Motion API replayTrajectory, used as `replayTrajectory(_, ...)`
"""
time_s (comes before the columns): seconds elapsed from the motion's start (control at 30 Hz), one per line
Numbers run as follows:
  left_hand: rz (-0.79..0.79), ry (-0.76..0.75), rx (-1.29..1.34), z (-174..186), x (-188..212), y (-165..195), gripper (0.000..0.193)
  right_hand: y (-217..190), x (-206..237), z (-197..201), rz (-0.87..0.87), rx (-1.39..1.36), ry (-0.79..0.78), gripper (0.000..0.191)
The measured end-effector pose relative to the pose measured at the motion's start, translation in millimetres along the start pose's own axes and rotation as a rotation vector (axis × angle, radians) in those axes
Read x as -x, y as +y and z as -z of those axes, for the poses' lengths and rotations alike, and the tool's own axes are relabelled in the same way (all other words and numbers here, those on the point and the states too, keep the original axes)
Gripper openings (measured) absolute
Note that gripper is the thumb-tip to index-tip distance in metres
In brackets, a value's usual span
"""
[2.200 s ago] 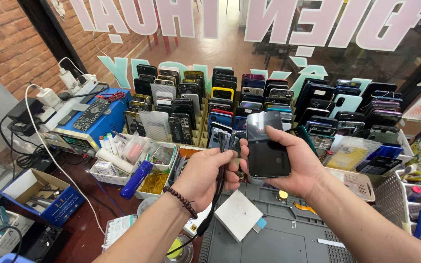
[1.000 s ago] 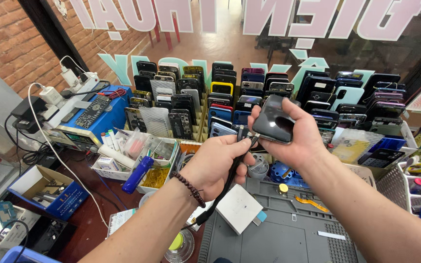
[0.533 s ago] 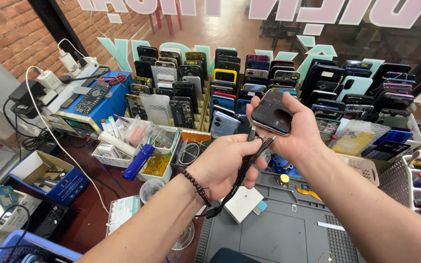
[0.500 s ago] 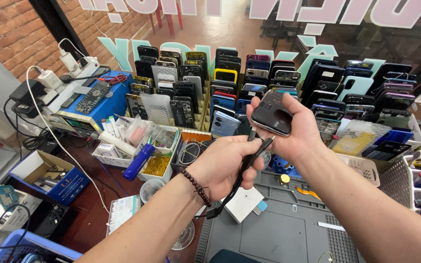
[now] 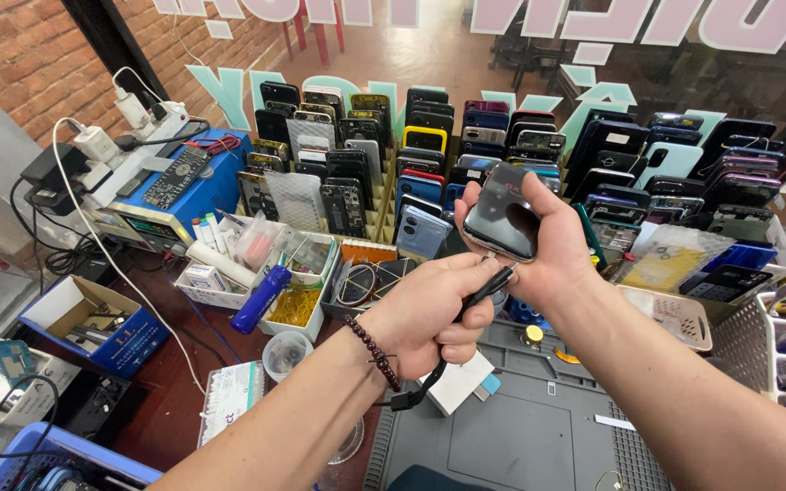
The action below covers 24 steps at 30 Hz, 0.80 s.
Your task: The person retrieves a box of replacement parts from a shelf, opens it, and removes a battery. They then open a disassembled smartphone, remove the old battery, and install the new one. Finally, they reconnect the screen and test the device by plugging in a charger.
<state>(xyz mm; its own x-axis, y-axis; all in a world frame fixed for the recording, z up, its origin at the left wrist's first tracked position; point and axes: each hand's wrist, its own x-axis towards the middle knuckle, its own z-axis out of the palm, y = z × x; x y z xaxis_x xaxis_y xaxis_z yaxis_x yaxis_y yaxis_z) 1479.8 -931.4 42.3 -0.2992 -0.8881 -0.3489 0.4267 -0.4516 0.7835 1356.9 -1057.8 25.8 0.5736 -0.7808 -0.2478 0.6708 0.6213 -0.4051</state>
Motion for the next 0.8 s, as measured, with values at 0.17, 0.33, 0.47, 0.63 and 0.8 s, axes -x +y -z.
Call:
replayTrajectory(0.17,-0.001,0.003,0.009,2,-1,-2,0.02,2,3,-3,-0.017,0.026,-0.013,0.049)
replayTrajectory(0.33,-0.014,0.006,0.003,4,0,-4,0.02,4,4,-6,0.009,0.083,-0.001,0.048)
replayTrajectory(0.47,-0.023,0.021,-0.003,5,2,-4,0.02,7,3,-8,0.011,0.094,0.035,0.049)
replayTrajectory(0.63,-0.026,0.023,0.0,6,4,-2,0.022,9,4,-10,0.004,0.116,-0.008,0.051)
replayTrajectory(0.8,-0.045,0.039,-0.014,9,4,-4,0.023,11,6,-15,0.004,0.174,-0.043,0.053)
